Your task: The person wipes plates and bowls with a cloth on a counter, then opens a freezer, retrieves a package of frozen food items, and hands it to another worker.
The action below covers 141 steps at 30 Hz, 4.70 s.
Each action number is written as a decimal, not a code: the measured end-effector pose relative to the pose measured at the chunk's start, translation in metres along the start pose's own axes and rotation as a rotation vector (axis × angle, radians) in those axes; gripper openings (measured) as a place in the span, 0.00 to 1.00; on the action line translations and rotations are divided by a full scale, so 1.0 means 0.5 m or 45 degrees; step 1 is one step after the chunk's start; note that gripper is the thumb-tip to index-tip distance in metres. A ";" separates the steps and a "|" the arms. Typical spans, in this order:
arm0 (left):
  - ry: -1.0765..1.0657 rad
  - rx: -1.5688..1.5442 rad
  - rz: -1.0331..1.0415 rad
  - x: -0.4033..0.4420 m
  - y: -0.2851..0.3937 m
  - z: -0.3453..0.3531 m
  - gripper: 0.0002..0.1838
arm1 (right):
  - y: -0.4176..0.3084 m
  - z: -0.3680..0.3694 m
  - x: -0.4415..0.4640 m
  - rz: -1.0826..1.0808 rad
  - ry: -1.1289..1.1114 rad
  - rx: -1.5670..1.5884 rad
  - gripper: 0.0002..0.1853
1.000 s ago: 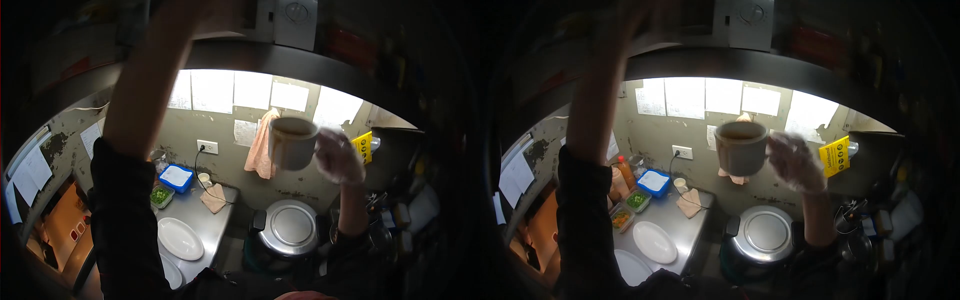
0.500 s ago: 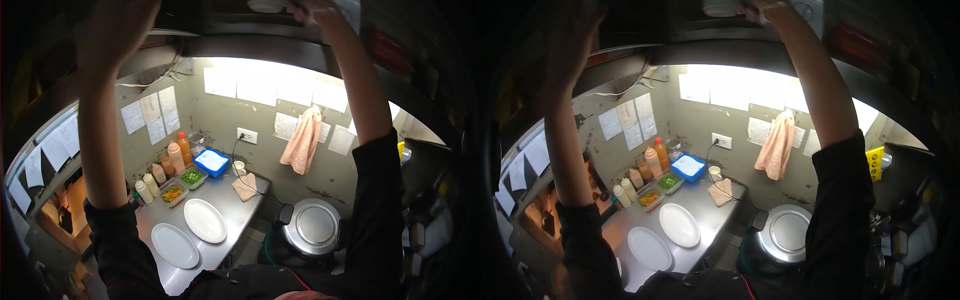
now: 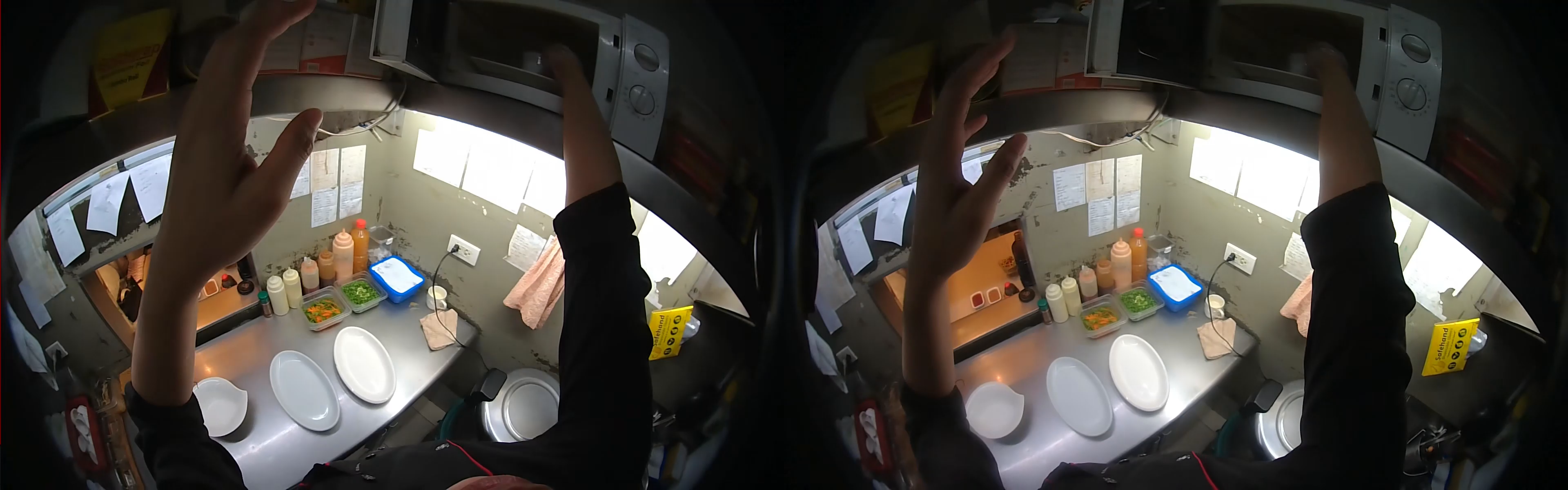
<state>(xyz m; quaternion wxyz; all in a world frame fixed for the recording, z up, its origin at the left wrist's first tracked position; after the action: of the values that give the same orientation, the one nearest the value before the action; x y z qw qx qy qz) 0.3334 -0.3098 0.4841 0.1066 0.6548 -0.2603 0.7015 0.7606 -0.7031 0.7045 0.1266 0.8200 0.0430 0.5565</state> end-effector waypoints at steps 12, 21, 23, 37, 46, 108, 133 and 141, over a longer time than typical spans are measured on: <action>-0.366 -0.684 -0.139 -0.022 0.019 0.163 0.29 | -0.122 -0.423 -0.203 0.170 1.372 0.478 0.11; -0.510 -1.010 0.053 -0.071 0.074 0.316 0.07 | -0.025 -0.608 -0.378 -0.312 1.655 1.459 0.03; -0.545 -1.021 0.112 -0.079 0.090 0.325 0.07 | -0.025 -0.567 -0.367 0.053 1.451 1.839 0.03; 0.151 -0.762 0.317 -0.058 0.170 0.311 0.08 | -0.187 -0.534 -0.452 -0.960 1.013 -0.095 0.33; 0.697 -0.129 0.218 -0.045 0.125 0.306 0.26 | -0.169 -0.583 -0.387 -1.202 1.119 1.035 0.16; -0.893 0.828 -3.035 -1.247 0.554 -0.586 0.09 | -0.634 -0.165 -1.344 -0.812 -1.342 1.420 0.13; -1.802 0.462 -3.064 -1.398 0.634 -0.514 0.21 | -0.635 -0.170 -1.386 -0.776 -1.681 1.640 0.19; -1.499 -0.236 -3.064 -1.378 0.529 -0.391 0.08 | -0.580 -0.166 -1.390 -0.596 -1.619 1.652 0.18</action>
<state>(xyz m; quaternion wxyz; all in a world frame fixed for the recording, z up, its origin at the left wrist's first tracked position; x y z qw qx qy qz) 0.1174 -0.3018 -0.2479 0.5694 0.6677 0.4199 -0.2315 0.4424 -0.5570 0.0325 -0.2469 0.8511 0.4316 -0.1686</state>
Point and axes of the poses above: each hand's wrist, its own x-axis towards the middle knuckle, its own z-axis out of the palm, y = z × x, the point moved 2 cm from there along x, towards the middle knuckle, and after that the axes turned 12 degrees about y, right-handed, at the moved point
